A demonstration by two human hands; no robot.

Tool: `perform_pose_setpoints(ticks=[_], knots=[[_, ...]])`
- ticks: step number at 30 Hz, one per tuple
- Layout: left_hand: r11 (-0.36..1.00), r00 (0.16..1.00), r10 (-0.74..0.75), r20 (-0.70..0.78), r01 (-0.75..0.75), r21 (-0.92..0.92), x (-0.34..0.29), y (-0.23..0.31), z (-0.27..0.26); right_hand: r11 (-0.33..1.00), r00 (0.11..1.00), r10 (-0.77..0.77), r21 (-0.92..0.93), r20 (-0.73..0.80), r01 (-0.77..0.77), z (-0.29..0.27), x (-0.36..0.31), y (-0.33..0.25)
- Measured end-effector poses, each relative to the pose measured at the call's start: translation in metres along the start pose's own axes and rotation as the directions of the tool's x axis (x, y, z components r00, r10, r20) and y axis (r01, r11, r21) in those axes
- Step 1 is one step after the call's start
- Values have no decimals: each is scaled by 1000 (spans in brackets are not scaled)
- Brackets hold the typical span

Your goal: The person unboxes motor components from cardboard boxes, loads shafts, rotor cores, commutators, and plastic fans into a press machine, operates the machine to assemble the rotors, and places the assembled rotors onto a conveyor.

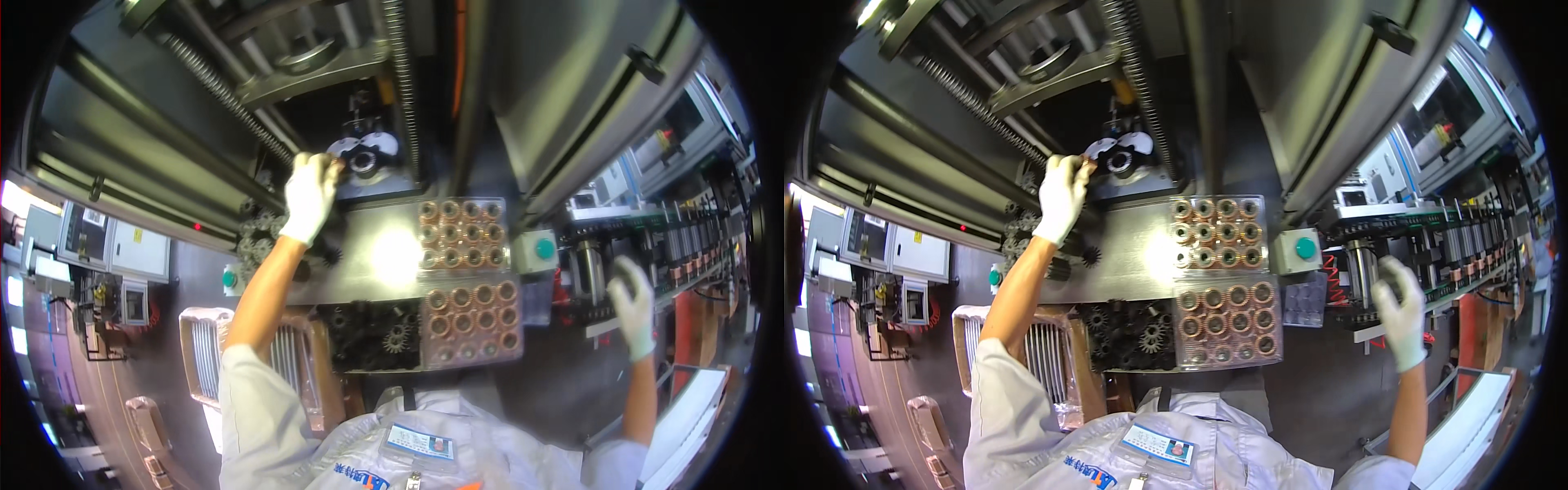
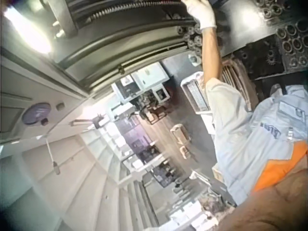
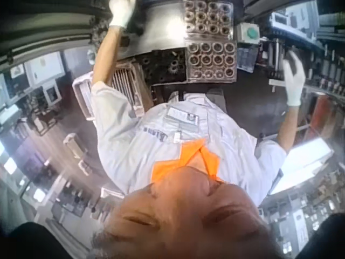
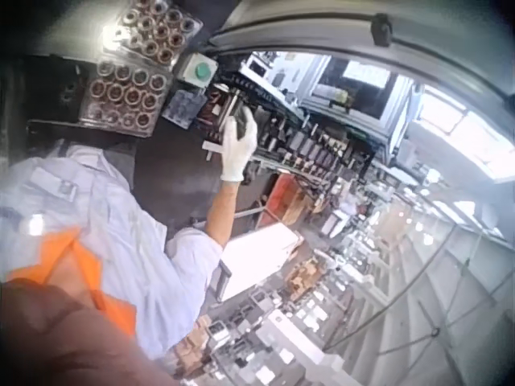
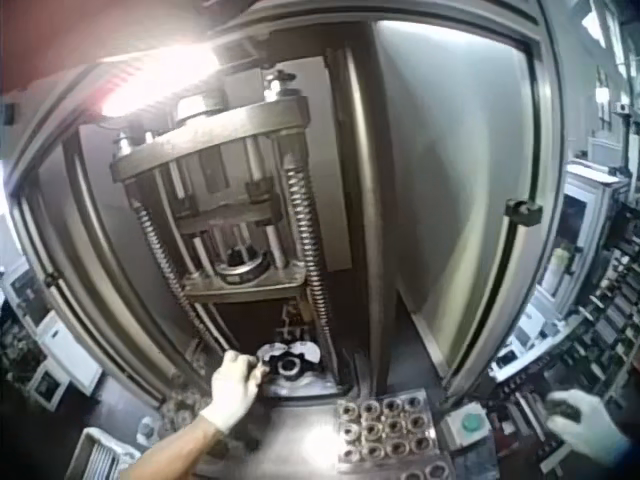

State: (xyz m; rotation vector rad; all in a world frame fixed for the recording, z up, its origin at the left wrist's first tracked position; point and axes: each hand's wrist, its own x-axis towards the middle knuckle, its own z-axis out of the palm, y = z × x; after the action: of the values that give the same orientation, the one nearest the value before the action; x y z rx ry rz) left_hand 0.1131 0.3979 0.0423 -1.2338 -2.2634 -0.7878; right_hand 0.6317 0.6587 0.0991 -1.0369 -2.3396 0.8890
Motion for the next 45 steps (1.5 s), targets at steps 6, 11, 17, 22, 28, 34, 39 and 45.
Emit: perform_pose_setpoints(ticks=[6, 11, 17, 22, 28, 34, 39, 45], knots=[[965, 987, -160, 13, 159, -208, 5, 8, -35, 863, 754, -498, 164, 429, 477, 173, 6, -146], [923, 975, -216, 60, 224, -314, -19, -13, -40, 640, 552, -741, 155, 383, 753, 255, 11, -190], [979, 993, -111, 41, 116, -167, -16, 3, 4, 742, 555, -639, 235, 532, 628, 262, -1, -200], [999, 989, -52, 142, 50, 17, 9, 6, 57, 782, 611, -598, 210, 520, 587, 218, -14, -180], [955, 965, -255, 59, 261, -143, 14, -8, 38, 884, 692, -465, 240, 553, 401, 178, -20, -160], [941, 984, -179, -5, 170, -293, -25, 27, -37, 948, 791, -319, 185, 522, 261, 239, 53, -178], [909, 956, -287, 63, 293, -297, -72, 31, -99, 923, 782, -263, -89, 565, 375, 325, 169, -200], [820, 884, -453, 115, 464, -335, -128, 7, -130, 892, 765, -146, -250, 628, 376, 379, 216, -216]])
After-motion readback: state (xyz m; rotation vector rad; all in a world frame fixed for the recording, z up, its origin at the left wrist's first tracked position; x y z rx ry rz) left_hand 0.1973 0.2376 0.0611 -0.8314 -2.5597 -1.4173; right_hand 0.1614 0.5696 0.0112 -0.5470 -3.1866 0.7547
